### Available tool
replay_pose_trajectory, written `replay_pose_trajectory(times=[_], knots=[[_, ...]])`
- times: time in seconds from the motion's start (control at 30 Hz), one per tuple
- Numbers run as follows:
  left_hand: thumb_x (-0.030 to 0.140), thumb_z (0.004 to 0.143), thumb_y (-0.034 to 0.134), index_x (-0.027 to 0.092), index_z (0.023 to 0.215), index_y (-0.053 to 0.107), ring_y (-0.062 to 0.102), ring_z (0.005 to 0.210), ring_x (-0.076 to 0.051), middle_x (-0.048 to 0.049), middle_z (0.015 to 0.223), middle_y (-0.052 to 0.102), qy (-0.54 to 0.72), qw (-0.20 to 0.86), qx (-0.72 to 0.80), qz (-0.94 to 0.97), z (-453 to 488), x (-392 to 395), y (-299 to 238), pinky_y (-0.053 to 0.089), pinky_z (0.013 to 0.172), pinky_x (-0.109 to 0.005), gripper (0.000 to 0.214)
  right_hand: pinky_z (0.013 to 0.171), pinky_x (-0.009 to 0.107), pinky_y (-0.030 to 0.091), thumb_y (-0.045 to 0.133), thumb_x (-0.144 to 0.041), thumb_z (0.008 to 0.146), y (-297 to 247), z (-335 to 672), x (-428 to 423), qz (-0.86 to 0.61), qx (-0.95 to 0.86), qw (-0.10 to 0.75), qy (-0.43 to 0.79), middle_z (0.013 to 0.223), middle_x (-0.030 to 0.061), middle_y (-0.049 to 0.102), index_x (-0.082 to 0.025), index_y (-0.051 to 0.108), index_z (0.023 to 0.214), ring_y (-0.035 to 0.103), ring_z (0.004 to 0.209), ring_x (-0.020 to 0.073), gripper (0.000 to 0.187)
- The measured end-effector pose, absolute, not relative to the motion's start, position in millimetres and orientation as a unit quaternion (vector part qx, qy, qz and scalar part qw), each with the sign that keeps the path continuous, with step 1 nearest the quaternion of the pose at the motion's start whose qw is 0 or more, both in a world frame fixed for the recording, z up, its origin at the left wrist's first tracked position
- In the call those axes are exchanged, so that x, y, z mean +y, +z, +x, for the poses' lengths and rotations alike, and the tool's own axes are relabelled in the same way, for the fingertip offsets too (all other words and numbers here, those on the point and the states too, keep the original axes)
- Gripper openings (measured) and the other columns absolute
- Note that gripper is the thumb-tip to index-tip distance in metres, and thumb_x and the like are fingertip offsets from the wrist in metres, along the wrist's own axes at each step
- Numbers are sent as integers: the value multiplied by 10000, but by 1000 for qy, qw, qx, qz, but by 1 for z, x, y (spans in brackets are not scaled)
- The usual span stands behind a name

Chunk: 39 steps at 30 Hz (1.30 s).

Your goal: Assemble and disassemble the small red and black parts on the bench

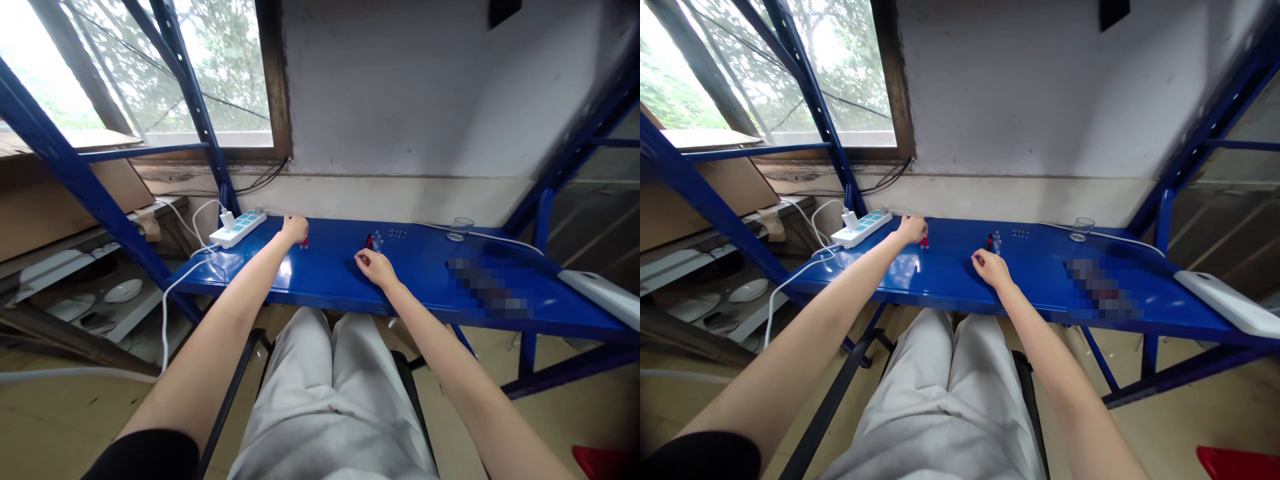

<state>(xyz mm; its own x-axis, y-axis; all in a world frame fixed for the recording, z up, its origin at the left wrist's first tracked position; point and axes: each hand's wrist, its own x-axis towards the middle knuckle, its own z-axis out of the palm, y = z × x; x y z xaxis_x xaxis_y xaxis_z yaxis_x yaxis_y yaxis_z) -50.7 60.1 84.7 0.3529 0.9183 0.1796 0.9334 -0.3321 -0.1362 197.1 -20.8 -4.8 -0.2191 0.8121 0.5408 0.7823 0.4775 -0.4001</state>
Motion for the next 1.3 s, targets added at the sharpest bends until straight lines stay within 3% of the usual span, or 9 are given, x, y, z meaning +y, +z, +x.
replay_pose_trajectory(times=[0.6,1.0,1.17,1.3], knots=[[199,730,563,199,828,658,471,1058,-260,-79,1046,606,-26,88,-577,-811,-50,62,87,304,907,-437,137,517,231,320,407,-357,825,-5,197,-21,-511,-776,368,22,573,1,529,-207,589,821,489,520,130,235],[289,766,558,198,1018,600,462,1087,-274,-88,1127,578,-38,93,-553,-827,-42,61,95,303,899,-438,271,505,230,305,406,-354,830,-2,196,-24,-525,-769,366,7,582,6,550,-209,590,814,497,526,131,235],[289,870,376,187,1119,540,466,1102,-237,-94,1169,556,-132,110,-458,-872,-15,44,94,296,914,-393,315,514,239,306,406,-375,820,2,198,-30,-565,-702,430,-49,541,24,552,-199,589,680,511,534,146,290],[309,878,343,193,1270,415,441,1136,-240,-102,1255,493,-129,88,-392,-907,16,25,79,327,906,-374,415,521,252,314,414,-309,782,5,206,-31,-618,-598,504,-77,530,44,560,-192,569,604,499,525,157,264]])
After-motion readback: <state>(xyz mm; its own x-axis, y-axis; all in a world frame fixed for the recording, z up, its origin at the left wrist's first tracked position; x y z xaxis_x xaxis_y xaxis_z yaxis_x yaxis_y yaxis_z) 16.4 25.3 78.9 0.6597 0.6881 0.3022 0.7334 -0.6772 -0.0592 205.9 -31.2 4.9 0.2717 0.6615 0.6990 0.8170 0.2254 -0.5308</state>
